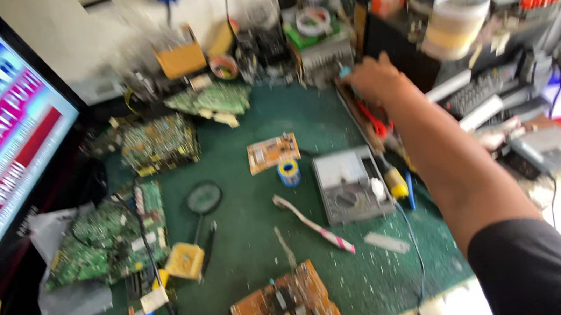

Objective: The person solders components on a printed circuit board using a soldering iron. They apply solder to points on the green board, flip the board over, and handle small electronic parts by hand.

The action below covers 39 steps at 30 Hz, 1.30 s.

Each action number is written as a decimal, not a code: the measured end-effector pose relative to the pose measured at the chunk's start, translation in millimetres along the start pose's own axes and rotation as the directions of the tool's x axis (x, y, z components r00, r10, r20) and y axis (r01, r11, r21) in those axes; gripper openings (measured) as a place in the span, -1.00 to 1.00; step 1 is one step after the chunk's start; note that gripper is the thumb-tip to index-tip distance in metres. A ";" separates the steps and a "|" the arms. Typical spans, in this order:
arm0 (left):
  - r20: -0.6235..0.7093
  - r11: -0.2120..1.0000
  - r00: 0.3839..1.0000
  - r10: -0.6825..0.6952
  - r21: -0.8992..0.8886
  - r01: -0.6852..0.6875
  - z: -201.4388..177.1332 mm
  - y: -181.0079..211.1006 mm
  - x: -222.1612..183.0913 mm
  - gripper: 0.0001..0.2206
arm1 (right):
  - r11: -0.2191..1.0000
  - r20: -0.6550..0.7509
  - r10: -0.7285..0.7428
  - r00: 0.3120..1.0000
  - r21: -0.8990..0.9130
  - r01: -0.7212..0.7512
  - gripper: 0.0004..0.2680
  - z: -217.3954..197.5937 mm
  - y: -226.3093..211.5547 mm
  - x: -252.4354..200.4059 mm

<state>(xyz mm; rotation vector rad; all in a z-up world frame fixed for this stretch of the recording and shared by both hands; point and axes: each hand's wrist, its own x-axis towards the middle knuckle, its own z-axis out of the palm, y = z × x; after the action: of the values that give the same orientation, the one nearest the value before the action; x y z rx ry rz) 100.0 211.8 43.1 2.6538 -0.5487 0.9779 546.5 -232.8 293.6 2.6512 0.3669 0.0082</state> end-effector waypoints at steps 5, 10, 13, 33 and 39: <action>-0.316 0.990 0.945 -0.088 -0.137 0.046 -53.6 48.6 62.9 -0.70 | 0.996 0.099 0.024 0.995 0.087 -0.033 -0.40 -14.6 -2.6 -14.0; -0.195 0.970 0.971 -0.136 -0.228 0.090 -96.8 76.5 107.7 -0.72 | 0.958 -0.184 -0.017 0.983 0.280 0.069 -0.58 -17.5 -8.9 -56.8; -0.163 0.949 0.973 -0.162 -0.295 0.109 -97.8 79.1 102.3 -0.73 | 0.853 -0.442 -0.082 0.893 0.433 0.293 -0.91 -32.5 -37.9 -152.9; 0.396 0.948 0.917 0.049 -0.307 0.082 -94.0 79.4 129.9 -0.27 | 0.840 -0.024 0.010 1.000 0.542 0.005 -0.84 -6.3 -132.4 -322.2; 0.412 0.953 0.904 0.111 -0.301 0.020 -82.8 67.1 136.5 -0.29 | 0.795 0.160 -0.020 0.987 0.602 -0.081 -0.84 -12.5 -125.3 -314.3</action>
<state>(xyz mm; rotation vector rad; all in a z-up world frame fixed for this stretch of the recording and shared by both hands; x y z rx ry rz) 120.0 146.8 202.4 2.5791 -0.7841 0.2783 210.5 -201.0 266.5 3.2669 0.3080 -0.3721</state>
